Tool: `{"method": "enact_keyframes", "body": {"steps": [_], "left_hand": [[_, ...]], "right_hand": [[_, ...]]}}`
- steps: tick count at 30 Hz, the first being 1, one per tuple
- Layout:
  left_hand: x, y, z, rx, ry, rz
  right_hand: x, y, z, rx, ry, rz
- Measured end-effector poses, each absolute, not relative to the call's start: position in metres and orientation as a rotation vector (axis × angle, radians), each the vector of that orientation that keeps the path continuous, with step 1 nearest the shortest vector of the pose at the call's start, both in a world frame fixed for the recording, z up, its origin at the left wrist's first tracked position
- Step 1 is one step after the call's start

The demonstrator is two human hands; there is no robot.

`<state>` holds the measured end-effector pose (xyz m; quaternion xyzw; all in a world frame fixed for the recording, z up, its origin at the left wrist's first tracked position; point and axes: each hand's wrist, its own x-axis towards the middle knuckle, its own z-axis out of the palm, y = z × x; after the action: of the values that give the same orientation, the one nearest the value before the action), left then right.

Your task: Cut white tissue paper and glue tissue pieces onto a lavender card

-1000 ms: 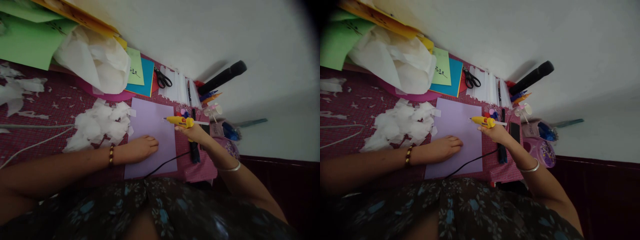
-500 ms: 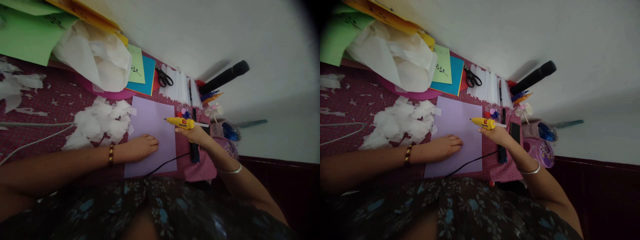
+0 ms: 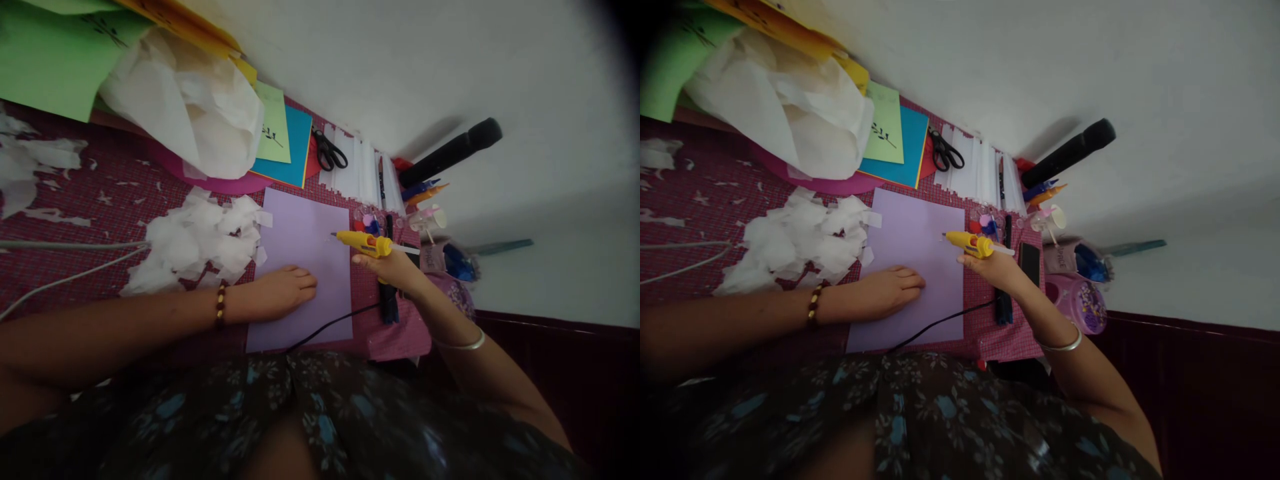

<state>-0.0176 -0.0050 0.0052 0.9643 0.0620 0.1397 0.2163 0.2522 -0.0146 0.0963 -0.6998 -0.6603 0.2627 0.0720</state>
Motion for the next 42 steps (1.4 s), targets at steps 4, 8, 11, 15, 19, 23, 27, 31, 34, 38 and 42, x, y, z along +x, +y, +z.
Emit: {"method": "enact_keyframes", "body": {"steps": [4,8,11,15,19,23,27,31,34,38,42], "left_hand": [[-0.0178,-0.0054,0.0048,2.666,0.167,0.395],[-0.0179,-0.0056,0.0053,2.661,0.172,0.387],[-0.0173,-0.0054,0.0056,2.663,0.171,0.38],[-0.0165,-0.0054,0.0047,2.664,0.174,0.403],[-0.0166,-0.0056,0.0052,2.654,0.167,0.434],[-0.0174,-0.0054,0.0072,2.646,0.173,0.421],[-0.0173,-0.0054,0.0071,2.626,0.169,0.456],[-0.0171,-0.0055,0.0066,2.642,0.171,0.426],[-0.0178,-0.0055,0.007,2.649,0.17,0.399],[-0.0184,-0.0055,0.0073,2.646,0.167,0.429],[-0.0175,-0.0055,0.007,2.655,0.169,0.429]], "right_hand": [[0.2519,-0.0159,0.0972,-2.142,-1.886,0.885],[0.2516,-0.016,0.0933,-2.215,-1.854,0.868],[0.2512,-0.0148,0.0923,-2.204,-1.876,0.827],[0.2519,-0.0126,0.0936,-2.091,-1.859,0.873],[0.2531,-0.0119,0.0923,-2.118,-1.854,0.863],[0.2501,-0.0119,0.0909,-2.153,-1.854,0.873],[0.2472,-0.0113,0.0925,-2.1,-1.889,0.893],[0.249,-0.0107,0.0942,-2.09,-1.876,0.873],[0.2494,-0.0104,0.0952,-2.07,-1.841,0.928],[0.2475,-0.0098,0.0942,-1.969,-1.808,1.043],[0.2479,-0.0112,0.0931,-1.976,-1.831,1.047]]}}
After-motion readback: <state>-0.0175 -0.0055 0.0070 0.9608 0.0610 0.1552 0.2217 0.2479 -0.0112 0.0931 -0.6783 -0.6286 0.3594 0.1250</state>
